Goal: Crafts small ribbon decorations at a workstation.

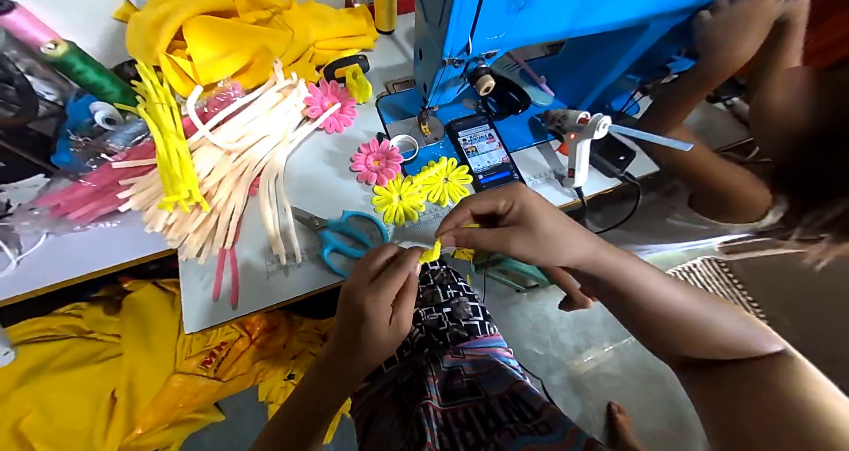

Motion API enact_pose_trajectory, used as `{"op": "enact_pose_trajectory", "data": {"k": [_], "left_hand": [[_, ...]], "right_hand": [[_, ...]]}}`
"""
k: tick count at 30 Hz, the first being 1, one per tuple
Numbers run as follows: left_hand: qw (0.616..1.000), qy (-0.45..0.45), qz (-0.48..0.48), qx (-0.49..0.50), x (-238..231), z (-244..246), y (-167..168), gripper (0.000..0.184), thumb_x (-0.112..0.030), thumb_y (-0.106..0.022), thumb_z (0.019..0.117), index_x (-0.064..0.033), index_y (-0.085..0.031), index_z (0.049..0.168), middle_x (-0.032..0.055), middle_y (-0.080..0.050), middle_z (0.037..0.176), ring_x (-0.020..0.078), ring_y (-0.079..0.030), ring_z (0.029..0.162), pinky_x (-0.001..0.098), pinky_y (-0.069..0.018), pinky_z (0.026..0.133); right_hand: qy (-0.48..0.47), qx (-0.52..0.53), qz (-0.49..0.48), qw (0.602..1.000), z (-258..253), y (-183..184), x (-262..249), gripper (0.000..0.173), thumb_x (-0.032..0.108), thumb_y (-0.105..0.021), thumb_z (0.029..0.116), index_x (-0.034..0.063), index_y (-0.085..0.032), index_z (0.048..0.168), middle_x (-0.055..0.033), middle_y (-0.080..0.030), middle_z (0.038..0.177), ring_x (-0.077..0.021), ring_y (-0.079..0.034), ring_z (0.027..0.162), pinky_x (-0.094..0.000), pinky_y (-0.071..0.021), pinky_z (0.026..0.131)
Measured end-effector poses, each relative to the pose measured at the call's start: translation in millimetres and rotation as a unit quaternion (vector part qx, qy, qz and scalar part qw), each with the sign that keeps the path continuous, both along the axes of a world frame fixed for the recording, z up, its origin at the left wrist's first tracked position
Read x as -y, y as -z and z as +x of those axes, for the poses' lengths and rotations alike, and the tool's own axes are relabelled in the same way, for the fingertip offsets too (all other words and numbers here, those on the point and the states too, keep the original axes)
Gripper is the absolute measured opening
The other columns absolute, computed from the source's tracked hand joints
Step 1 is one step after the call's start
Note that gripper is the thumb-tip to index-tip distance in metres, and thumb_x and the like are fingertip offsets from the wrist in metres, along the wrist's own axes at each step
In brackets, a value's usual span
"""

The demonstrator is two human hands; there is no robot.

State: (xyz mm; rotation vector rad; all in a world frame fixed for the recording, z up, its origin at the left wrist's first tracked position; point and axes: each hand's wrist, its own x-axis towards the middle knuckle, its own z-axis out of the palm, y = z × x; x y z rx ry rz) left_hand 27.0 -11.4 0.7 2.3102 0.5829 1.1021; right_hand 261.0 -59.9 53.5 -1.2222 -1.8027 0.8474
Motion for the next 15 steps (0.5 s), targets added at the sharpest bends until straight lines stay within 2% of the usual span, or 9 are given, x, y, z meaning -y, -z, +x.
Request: {"op": "enact_pose_trajectory", "data": {"k": [2, 5, 7, 9, 11, 12, 14, 15], "left_hand": [[0.999, -0.009, -0.034, 0.024, 0, 0, 0, 0.023, -0.008, -0.054, 0.1004, 0.0035, -0.073, 0.103, 0.0092, -0.066, 0.088, 0.0050, -0.059, 0.079, 0.0143, -0.0489, 0.071], [0.998, -0.062, -0.024, 0.017, -1, 4, 4, 0.023, -0.008, -0.055, 0.0992, 0.0035, -0.074, 0.104, 0.0102, -0.067, 0.091, 0.0069, -0.060, 0.081, 0.0160, -0.0488, 0.072], [0.995, -0.099, 0.017, -0.012, 1, 9, 7, 0.023, -0.008, -0.056, 0.0980, 0.0018, -0.076, 0.105, 0.0122, -0.069, 0.092, 0.0151, -0.065, 0.084, 0.0239, -0.0535, 0.078], [0.993, -0.111, 0.040, -0.028, 3, 14, 10, 0.024, -0.007, -0.055, 0.0978, 0.0005, -0.076, 0.106, 0.0131, -0.070, 0.092, 0.0198, -0.066, 0.085, 0.0288, -0.0540, 0.078], [0.995, -0.099, 0.018, -0.028, 3, 16, 10, 0.025, -0.008, -0.054, 0.0981, 0.0000, -0.076, 0.108, 0.0120, -0.070, 0.092, 0.0158, -0.066, 0.083, 0.0249, -0.0538, 0.076], [0.996, -0.083, -0.007, -0.018, 3, 16, 9, 0.026, -0.008, -0.053, 0.0990, 0.0008, -0.075, 0.111, 0.0112, -0.070, 0.091, 0.0113, -0.063, 0.079, 0.0208, -0.0518, 0.072], [0.997, -0.032, -0.077, 0.004, 1, 14, 7, 0.032, -0.009, -0.048, 0.1021, 0.0027, -0.069, 0.124, 0.0094, -0.067, 0.094, 0.0047, -0.058, 0.079, 0.0165, -0.0492, 0.072], [0.993, -0.006, -0.120, 0.021, 0, 13, 7, 0.036, -0.010, -0.045, 0.1036, 0.0035, -0.064, 0.131, 0.0080, -0.067, 0.099, 0.0023, -0.058, 0.080, 0.0156, -0.0489, 0.072]], "right_hand": [[-0.005, -0.097, -0.080, 0.992, -3, 12, -2, 0.009, 0.006, -0.066, 0.0955, 0.0030, -0.074, 0.098, 0.0064, -0.065, 0.069, 0.0047, -0.055, 0.058, -0.0117, -0.0451, 0.052], [0.023, -0.109, -0.103, 0.988, -14, 20, 7, 0.010, 0.011, -0.066, 0.0980, 0.0038, -0.073, 0.096, 0.0097, -0.063, 0.069, 0.0070, -0.054, 0.060, -0.0102, -0.0442, 0.055], [0.048, -0.058, -0.065, 0.995, -19, 20, 16, 0.015, 0.015, -0.065, 0.0992, 0.0030, -0.074, 0.096, 0.0093, -0.061, 0.069, 0.0088, -0.051, 0.059, -0.0090, -0.0423, 0.055], [0.055, 0.004, -0.033, 0.998, -20, 19, 20, 0.019, 0.018, -0.063, 0.1012, 0.0028, -0.074, 0.098, 0.0079, -0.059, 0.068, 0.0087, -0.048, 0.059, -0.0090, -0.0407, 0.055], [0.053, 0.073, -0.014, 0.996, -16, 16, 20, 0.022, 0.020, -0.060, 0.1026, 0.0031, -0.073, 0.100, 0.0044, -0.060, 0.068, 0.0046, -0.049, 0.058, -0.0121, -0.0420, 0.054], [0.062, 0.117, 0.008, 0.991, -15, 13, 21, 0.023, 0.021, -0.059, 0.1027, 0.0034, -0.074, 0.102, 0.0015, -0.063, 0.071, 0.0002, -0.053, 0.060, -0.0162, -0.0453, 0.056], [0.111, 0.222, 0.090, 0.964, -16, 9, 23, 0.025, 0.024, -0.059, 0.1025, 0.0072, -0.077, 0.106, -0.0024, -0.073, 0.087, -0.0103, -0.067, 0.078, -0.0283, -0.0560, 0.071], [0.147, 0.268, 0.144, 0.941, -19, 7, 26, 0.025, 0.025, -0.059, 0.1020, 0.0095, -0.078, 0.109, -0.0035, -0.074, 0.096, -0.0168, -0.068, 0.092, -0.0351, -0.0556, 0.082]]}}
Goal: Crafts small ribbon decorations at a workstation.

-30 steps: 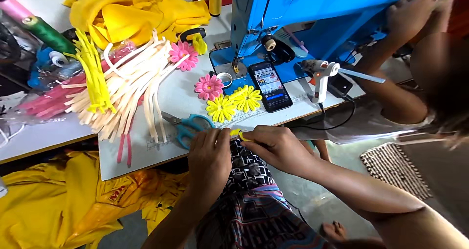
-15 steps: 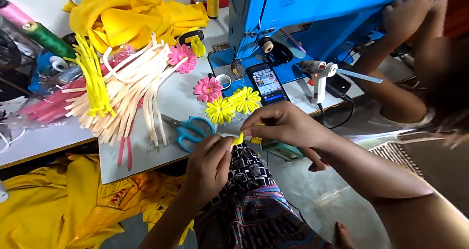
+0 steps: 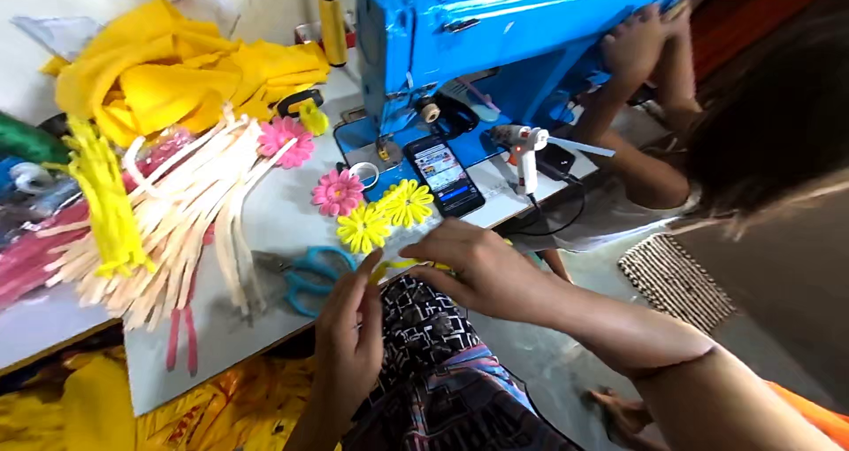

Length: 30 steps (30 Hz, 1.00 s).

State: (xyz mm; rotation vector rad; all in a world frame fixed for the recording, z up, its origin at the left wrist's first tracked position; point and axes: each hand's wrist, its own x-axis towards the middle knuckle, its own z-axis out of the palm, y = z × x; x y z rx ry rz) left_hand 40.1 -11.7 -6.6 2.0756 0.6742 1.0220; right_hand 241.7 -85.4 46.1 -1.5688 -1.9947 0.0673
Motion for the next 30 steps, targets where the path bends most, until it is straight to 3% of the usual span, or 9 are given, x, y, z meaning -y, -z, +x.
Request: {"op": "enact_pose_trajectory", "data": {"k": [1, 3, 5, 7, 9, 11, 15, 22, 30], "left_hand": [[0.998, 0.017, -0.051, 0.031, -1, 0, 0, 0.038, -0.011, -0.042, 0.1052, 0.0041, -0.059, 0.136, 0.0042, -0.065, 0.101, -0.0003, -0.056, 0.079, 0.0150, -0.0476, 0.070], [0.975, 0.034, -0.183, 0.120, -4, 2, -3, 0.039, -0.020, -0.039, 0.1096, -0.0035, -0.053, 0.142, -0.0100, -0.062, 0.093, -0.0038, -0.054, 0.071, 0.0136, -0.0469, 0.063], [0.935, 0.038, -0.284, 0.208, -8, 6, -12, 0.034, -0.029, -0.038, 0.1113, -0.0152, -0.053, 0.139, -0.0156, -0.055, 0.077, -0.0029, -0.051, 0.060, 0.0135, -0.0449, 0.054], [0.907, 0.020, -0.332, 0.259, -9, 12, -23, 0.026, -0.027, -0.038, 0.1110, -0.0189, -0.052, 0.131, -0.0154, -0.052, 0.068, -0.0030, -0.048, 0.052, 0.0124, -0.0434, 0.048], [0.894, 0.013, -0.342, 0.289, -8, 19, -31, 0.022, -0.019, -0.032, 0.1108, -0.0181, -0.050, 0.123, -0.0139, -0.053, 0.066, -0.0019, -0.051, 0.051, 0.0123, -0.0466, 0.049], [0.890, 0.014, -0.345, 0.297, -5, 26, -35, 0.020, -0.016, -0.030, 0.1104, -0.0169, -0.049, 0.117, -0.0116, -0.059, 0.071, 0.0016, -0.060, 0.060, 0.0168, -0.0545, 0.060], [0.889, -0.006, -0.345, 0.300, 1, 32, -38, 0.023, -0.011, -0.028, 0.1105, -0.0116, -0.051, 0.111, -0.0058, -0.070, 0.084, 0.0065, -0.071, 0.079, 0.0209, -0.0599, 0.074], [0.909, -0.033, -0.300, 0.286, -5, 27, -41, 0.026, -0.013, -0.034, 0.1108, -0.0121, -0.059, 0.105, -0.0035, -0.075, 0.088, 0.0073, -0.073, 0.083, 0.0207, -0.0603, 0.074], [0.919, -0.030, -0.281, 0.276, 2, 31, -39, 0.024, -0.007, -0.045, 0.1065, -0.0096, -0.068, 0.100, -0.0025, -0.077, 0.090, 0.0079, -0.074, 0.084, 0.0232, -0.0616, 0.078]], "right_hand": [[0.025, 0.036, 0.059, 0.997, -5, 0, 2, 0.025, 0.026, -0.060, 0.1014, 0.0115, -0.078, 0.111, -0.0059, -0.073, 0.107, -0.0244, -0.065, 0.108, -0.0435, -0.0514, 0.094], [0.041, 0.033, 0.164, 0.985, -15, 3, 6, 0.021, 0.024, -0.062, 0.1010, 0.0126, -0.077, 0.111, -0.0103, -0.070, 0.115, -0.0311, -0.059, 0.120, -0.0503, -0.0435, 0.104], [0.034, -0.013, 0.199, 0.979, -30, 11, 13, 0.018, 0.024, -0.061, 0.1023, 0.0145, -0.074, 0.109, -0.0077, -0.069, 0.110, -0.0245, -0.061, 0.112, -0.0430, -0.0446, 0.101], [0.004, -0.097, 0.156, 0.983, -45, 24, 15, 0.019, 0.024, -0.064, 0.1009, 0.0093, -0.076, 0.104, -0.0078, -0.072, 0.099, -0.0206, -0.066, 0.097, -0.0369, -0.0511, 0.089], [-0.023, -0.182, 0.072, 0.980, -56, 37, 10, 0.025, 0.024, -0.066, 0.0996, 0.0019, -0.075, 0.107, -0.0108, -0.073, 0.093, -0.0200, -0.070, 0.086, -0.0348, -0.0570, 0.079], [-0.028, -0.256, 0.036, 0.966, -64, 45, 2, 0.027, 0.021, -0.066, 0.0995, -0.0040, -0.071, 0.109, -0.0138, -0.073, 0.090, -0.0200, -0.070, 0.078, -0.0342, -0.0582, 0.074], [-0.015, -0.334, 0.030, 0.942, -69, 46, -8, 0.023, 0.014, -0.062, 0.1012, -0.0051, -0.072, 0.108, -0.0135, -0.074, 0.091, -0.0158, -0.071, 0.078, -0.0317, -0.0582, 0.074], [-0.060, -0.400, 0.026, 0.914, -62, 38, -12, 0.019, 0.007, -0.059, 0.1006, -0.0090, -0.068, 0.099, -0.0110, -0.067, 0.075, -0.0064, -0.060, 0.062, -0.0206, -0.0502, 0.060], [-0.061, -0.447, 0.057, 0.891, -63, 38, -14, 0.020, 0.006, -0.058, 0.1007, -0.0093, -0.065, 0.091, -0.0081, -0.062, 0.069, -0.0028, -0.056, 0.059, -0.0176, -0.0465, 0.057]]}}
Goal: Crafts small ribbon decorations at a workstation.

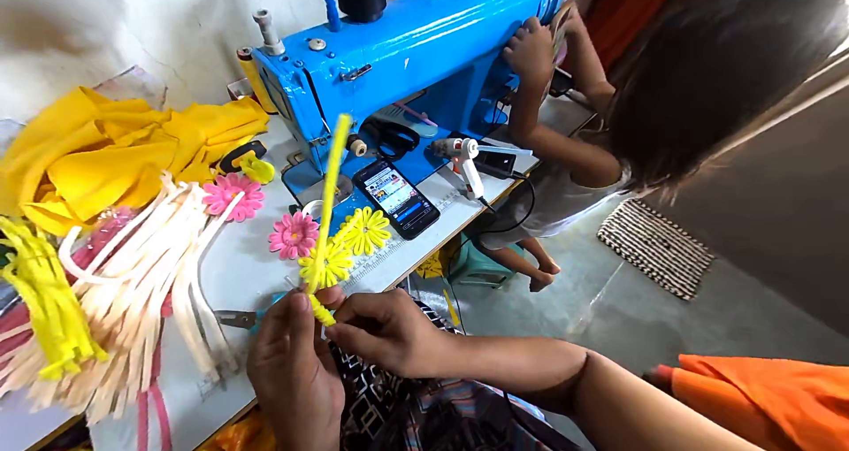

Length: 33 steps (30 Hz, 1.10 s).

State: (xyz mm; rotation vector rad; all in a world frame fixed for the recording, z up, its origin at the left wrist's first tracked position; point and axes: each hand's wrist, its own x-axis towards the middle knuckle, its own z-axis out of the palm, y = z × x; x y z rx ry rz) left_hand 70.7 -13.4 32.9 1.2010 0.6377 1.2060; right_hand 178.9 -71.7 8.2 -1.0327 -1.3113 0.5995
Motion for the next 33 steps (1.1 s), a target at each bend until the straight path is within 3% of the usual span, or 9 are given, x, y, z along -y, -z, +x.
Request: {"op": "enact_pose_trajectory", "data": {"k": [10, 14, 18, 21, 24, 26, 27, 29, 33], "left_hand": [[1.000, -0.012, -0.024, -0.002, 12, -2, 10, 0.023, -0.010, -0.051, 0.1052, -0.0120, -0.073, 0.101, -0.0036, -0.077, 0.098, 0.0063, -0.074, 0.092, 0.0206, -0.0615, 0.076], [0.998, 0.010, 0.014, -0.057, 1, -13, 15, 0.018, -0.010, -0.046, 0.1059, -0.0083, -0.063, 0.111, -0.0046, -0.074, 0.101, 0.0077, -0.071, 0.096, 0.0232, -0.0600, 0.083], [0.986, 0.008, 0.099, -0.131, -20, -30, 23, 0.015, -0.010, -0.044, 0.1072, -0.0051, -0.057, 0.113, -0.0085, -0.070, 0.089, 0.0047, -0.070, 0.080, 0.0224, -0.0606, 0.074], [0.974, 0.023, 0.124, -0.190, -21, -34, 27, 0.014, -0.011, -0.044, 0.1072, -0.0054, -0.055, 0.113, -0.0136, -0.061, 0.085, -0.0046, -0.059, 0.069, 0.0128, -0.0517, 0.061], [0.963, 0.058, 0.162, -0.207, -16, -33, 29, 0.017, -0.013, -0.042, 0.1075, -0.0043, -0.054, 0.115, -0.0119, -0.056, 0.087, -0.0061, -0.052, 0.068, 0.0113, -0.0453, 0.061], [0.952, 0.056, 0.200, -0.224, -16, -32, 27, 0.025, -0.016, -0.039, 0.1084, -0.0002, -0.056, 0.117, -0.0096, -0.056, 0.089, -0.0068, -0.051, 0.070, 0.0107, -0.0445, 0.062], [0.946, 0.053, 0.217, -0.233, -16, -33, 26, 0.028, -0.018, -0.039, 0.1090, 0.0019, -0.057, 0.117, -0.0083, -0.056, 0.090, -0.0070, -0.051, 0.071, 0.0106, -0.0445, 0.063], [0.937, 0.039, 0.243, -0.248, -18, -35, 25, 0.031, -0.016, -0.039, 0.1084, 0.0051, -0.060, 0.118, -0.0052, -0.060, 0.093, -0.0073, -0.053, 0.074, 0.0101, -0.0453, 0.064], [0.914, -0.006, 0.296, -0.278, -19, -33, 24, 0.030, -0.011, -0.049, 0.1037, 0.0089, -0.068, 0.114, 0.0031, -0.068, 0.094, -0.0064, -0.059, 0.078, 0.0094, -0.0485, 0.070]], "right_hand": [[-0.007, -0.014, 0.014, 1.000, 4, -2, -4, 0.019, 0.005, -0.059, 0.1005, -0.0099, -0.065, 0.091, -0.0084, -0.063, 0.072, -0.0031, -0.058, 0.063, -0.0179, -0.0486, 0.060], [0.026, 0.137, -0.005, 0.990, 3, 2, -7, 0.020, 0.010, -0.062, 0.1001, -0.0074, -0.070, 0.095, -0.0138, -0.069, 0.079, -0.0164, -0.066, 0.069, -0.0295, -0.0549, 0.066], [0.080, 0.327, 0.090, 0.937, 7, -1, 5, 0.019, 0.015, -0.062, 0.1005, 0.0018, -0.074, 0.094, -0.0102, -0.071, 0.083, -0.0238, -0.069, 0.080, -0.0342, -0.0553, 0.070], [0.175, 0.404, 0.158, 0.884, 19, -19, 7, 0.016, 0.015, -0.064, 0.0996, 0.0054, -0.075, 0.106, -0.0113, -0.075, 0.102, -0.0268, -0.070, 0.103, -0.0377, -0.0557, 0.092], [0.184, 0.499, 0.088, 0.842, 37, -26, -2, 0.021, 0.019, -0.063, 0.1005, 0.0103, -0.075, 0.114, -0.0091, -0.073, 0.117, -0.0295, -0.064, 0.123, -0.0515, -0.0423, 0.114], [0.163, 0.523, 0.053, 0.835, 45, -22, -6, 0.017, 0.018, -0.061, 0.1009, 0.0105, -0.076, 0.107, -0.0060, -0.074, 0.098, -0.0249, -0.070, 0.103, -0.0506, -0.0493, 0.104], [0.157, 0.522, 0.059, 0.836, 47, -20, -6, 0.016, 0.014, -0.060, 0.1003, 0.0098, -0.076, 0.102, -0.0047, -0.071, 0.083, -0.0216, -0.070, 0.082, -0.0429, -0.0552, 0.085], [0.138, 0.493, 0.080, 0.855, 49, -18, -4, 0.017, 0.008, -0.060, 0.0988, 0.0049, -0.076, 0.101, -0.0064, -0.063, 0.069, -0.0208, -0.061, 0.061, -0.0328, -0.0490, 0.055], [0.132, 0.476, 0.093, 0.864, 52, -21, 3, 0.020, 0.008, -0.062, 0.0978, 0.0034, -0.076, 0.111, -0.0076, -0.061, 0.067, -0.0200, -0.058, 0.055, -0.0302, -0.0460, 0.048]]}}
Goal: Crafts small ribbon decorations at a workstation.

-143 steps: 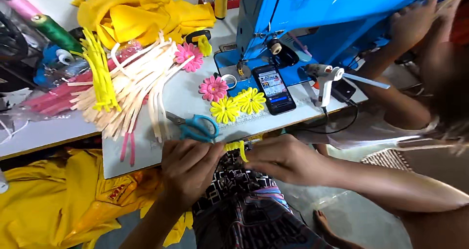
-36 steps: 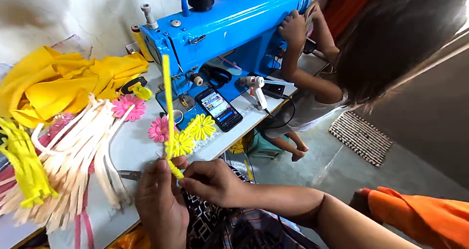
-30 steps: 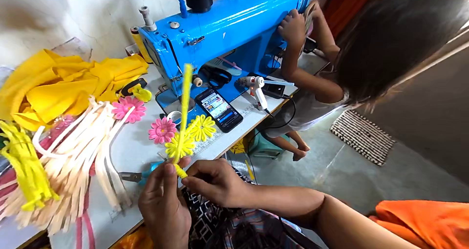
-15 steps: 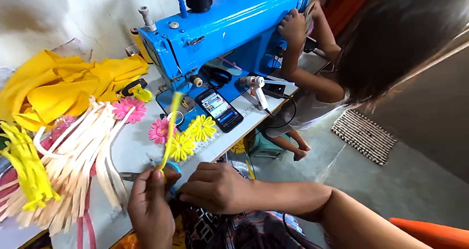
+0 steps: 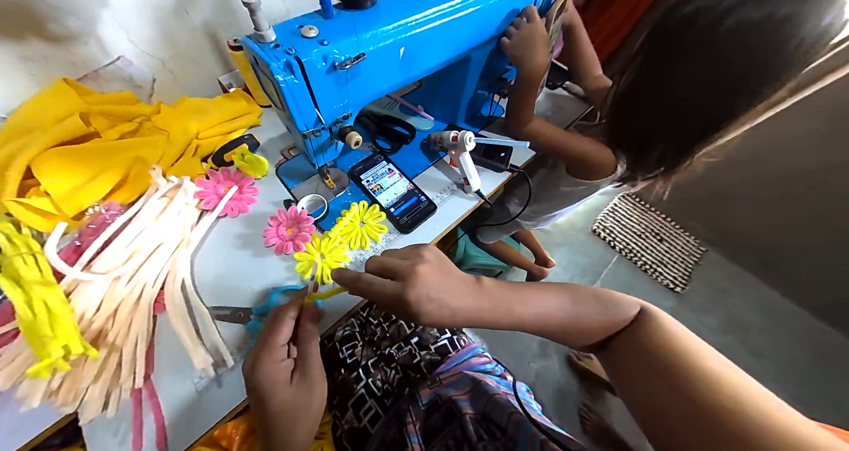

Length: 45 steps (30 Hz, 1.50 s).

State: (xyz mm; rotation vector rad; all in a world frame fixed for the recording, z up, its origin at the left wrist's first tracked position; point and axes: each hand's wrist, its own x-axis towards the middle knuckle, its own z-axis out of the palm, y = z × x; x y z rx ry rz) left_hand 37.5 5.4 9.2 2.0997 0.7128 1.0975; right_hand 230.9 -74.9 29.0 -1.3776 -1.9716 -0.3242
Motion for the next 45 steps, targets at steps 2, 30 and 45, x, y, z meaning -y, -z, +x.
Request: {"op": "enact_pose_trajectory", "data": {"k": [2, 30, 45], "left_hand": [[0.999, -0.017, 0.040, -0.015, -1, 2, -1, 0.028, -0.010, -0.053, 0.1019, 0.0092, -0.070, 0.114, 0.0081, -0.070, 0.094, -0.0047, -0.062, 0.083, 0.0092, -0.0496, 0.075], [0.991, 0.030, 0.122, -0.055, 13, -25, -3, 0.034, -0.017, -0.049, 0.1069, 0.0055, -0.068, 0.125, 0.0144, -0.065, 0.093, 0.0057, -0.060, 0.083, 0.0123, -0.0474, 0.077], [0.990, -0.030, 0.110, -0.082, 9, -10, 0, 0.022, -0.010, -0.060, 0.0993, 0.0012, -0.076, 0.110, 0.0116, -0.069, 0.088, 0.0120, -0.065, 0.077, 0.0198, -0.0533, 0.073]], "right_hand": [[-0.012, 0.012, -0.011, 1.000, 1, -1, 3, 0.016, 0.007, -0.060, 0.0985, 0.0036, -0.075, 0.103, -0.0079, -0.061, 0.068, -0.0208, -0.059, 0.055, -0.0313, -0.0458, 0.046], [-0.130, -0.091, -0.147, 0.976, 3, -6, -14, 0.023, 0.015, -0.058, 0.1015, 0.0033, -0.077, 0.101, -0.0084, -0.069, 0.081, -0.0188, -0.068, 0.073, -0.0330, -0.0548, 0.063], [-0.099, -0.001, -0.103, 0.990, 0, 1, 9, 0.024, 0.018, -0.056, 0.1029, 0.0036, -0.076, 0.099, -0.0073, -0.066, 0.075, -0.0190, -0.065, 0.068, -0.0299, -0.0525, 0.059]]}}
